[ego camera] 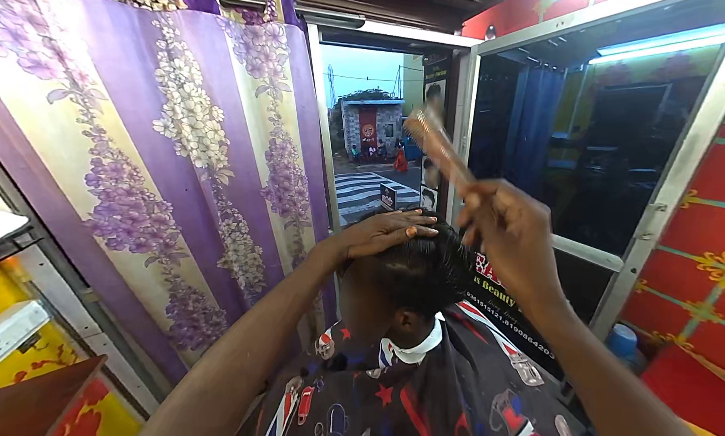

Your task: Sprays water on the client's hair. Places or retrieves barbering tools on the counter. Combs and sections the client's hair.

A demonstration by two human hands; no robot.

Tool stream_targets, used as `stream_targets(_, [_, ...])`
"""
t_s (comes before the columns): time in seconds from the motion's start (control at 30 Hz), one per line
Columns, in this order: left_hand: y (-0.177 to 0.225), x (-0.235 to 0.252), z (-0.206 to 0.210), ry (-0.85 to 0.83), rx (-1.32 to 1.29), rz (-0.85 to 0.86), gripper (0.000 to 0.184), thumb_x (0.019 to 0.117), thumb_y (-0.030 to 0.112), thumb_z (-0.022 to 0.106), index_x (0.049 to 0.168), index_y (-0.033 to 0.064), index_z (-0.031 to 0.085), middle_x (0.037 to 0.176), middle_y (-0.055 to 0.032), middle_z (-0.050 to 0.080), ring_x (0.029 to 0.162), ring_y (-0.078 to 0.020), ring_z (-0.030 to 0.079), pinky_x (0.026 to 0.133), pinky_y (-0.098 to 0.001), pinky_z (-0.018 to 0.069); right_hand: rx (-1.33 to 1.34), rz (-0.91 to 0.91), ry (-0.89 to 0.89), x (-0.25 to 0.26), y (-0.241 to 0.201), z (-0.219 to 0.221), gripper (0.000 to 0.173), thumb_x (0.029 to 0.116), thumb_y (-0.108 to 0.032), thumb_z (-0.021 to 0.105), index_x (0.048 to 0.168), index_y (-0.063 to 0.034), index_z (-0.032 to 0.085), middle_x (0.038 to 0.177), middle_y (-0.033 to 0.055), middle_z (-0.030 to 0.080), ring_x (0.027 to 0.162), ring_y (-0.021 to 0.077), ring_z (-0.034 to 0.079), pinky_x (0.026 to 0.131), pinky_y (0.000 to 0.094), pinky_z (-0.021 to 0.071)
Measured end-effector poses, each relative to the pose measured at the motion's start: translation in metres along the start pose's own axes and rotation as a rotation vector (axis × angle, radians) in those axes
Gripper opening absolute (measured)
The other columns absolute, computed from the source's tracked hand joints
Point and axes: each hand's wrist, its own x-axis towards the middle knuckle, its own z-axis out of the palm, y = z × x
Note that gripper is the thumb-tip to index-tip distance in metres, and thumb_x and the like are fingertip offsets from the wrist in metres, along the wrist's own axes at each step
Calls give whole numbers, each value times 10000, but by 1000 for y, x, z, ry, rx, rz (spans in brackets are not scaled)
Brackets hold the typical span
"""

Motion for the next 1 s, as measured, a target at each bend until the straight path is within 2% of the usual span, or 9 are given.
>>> stream_targets(0.07, [-3, -1, -1, -14, 22, -45, 548, 1110, 435, 302, 1368, 119, 668, 1493, -13, 574, 1504, -191, 370, 1276, -494, 174, 339, 215, -124, -45, -4, 14, 235, 1054, -208, 515, 1177, -111, 690, 852, 34, 717, 590, 123, 642, 482, 254, 540])
stream_targets(0.17, [-7, -2, -3, -22, 16, -122, 515, 1076, 439, 380, 1369, 124, 664, 1504, 5, 562, 1512, -195, 348, 1263, -528, 165, 683, 466, -163, -88, 0, 36, 241, 1066, -175, 510, 1117, -24, 691, 854, 89, 711, 656, 128, 652, 578, 240, 546])
stream_targets(0.2, [-7, -2, -3, -14, -23, -126, 493, 1070, 407, 414, 1391, 114, 647, 1517, 5, 550, 1511, -190, 351, 1255, -530, 185, 715, 501, -140, -95, 4, 43, 247, 1067, -160, 501, 1103, -6, 690, 854, 94, 709, 685, 134, 660, 612, 244, 555])
stream_targets(0.3, [-10, -3, -4, -25, -135, -166, 543, 1051, 434, 463, 1407, 52, 610, 1528, -60, 529, 1479, -190, 400, 1249, -427, 278, 677, 569, -66, -100, 22, 57, 236, 1064, -135, 501, 1080, -17, 705, 875, 98, 717, 772, 155, 671, 724, 262, 559])
stream_targets(0.37, [-10, -5, -4, -13, -157, -219, 553, 1039, 456, 493, 1366, 32, 633, 1491, -95, 558, 1435, -191, 459, 1221, -399, 339, 648, 587, -22, -97, 33, 61, 224, 1063, -138, 513, 1082, -43, 715, 864, 77, 707, 760, 139, 641, 715, 249, 529])
stream_targets(0.47, [-2, -6, -3, 22, -171, -234, 451, 1050, 372, 513, 1343, 59, 654, 1428, -66, 596, 1361, -108, 508, 1167, -328, 385, 681, 571, 18, -92, 41, 61, 226, 1069, -168, 506, 1107, -69, 706, 860, 50, 694, 735, 104, 622, 686, 223, 523])
stream_targets(0.67, [15, -9, 1, 86, -173, -452, 431, 1057, 398, 522, 1414, 182, 629, 1464, -6, 579, 1363, -115, 512, 1158, -387, 400, 748, 515, 60, -83, 54, 63, 216, 1081, -231, 497, 1091, -114, 679, 860, -3, 657, 722, 52, 605, 653, 164, 508])
stream_targets(0.83, [30, -11, 5, 160, -185, -611, 466, 1029, 460, 565, 1418, 211, 625, 1441, 4, 602, 1327, -120, 548, 1124, -424, 433, 830, 508, 51, -73, 66, 65, 219, 1087, -175, 469, 1054, -84, 665, 810, -5, 629, 705, 44, 592, 655, 163, 510])
stream_targets(1.0, [41, -12, 11, 223, -159, -720, 512, 1002, 539, 573, 1417, 244, 630, 1434, 16, 612, 1323, -138, 560, 1108, -466, 447, 825, 525, -7, -68, 69, 62, 200, 1083, -185, 484, 1028, -108, 660, 765, -20, 597, 664, 29, 571, 622, 144, 495])
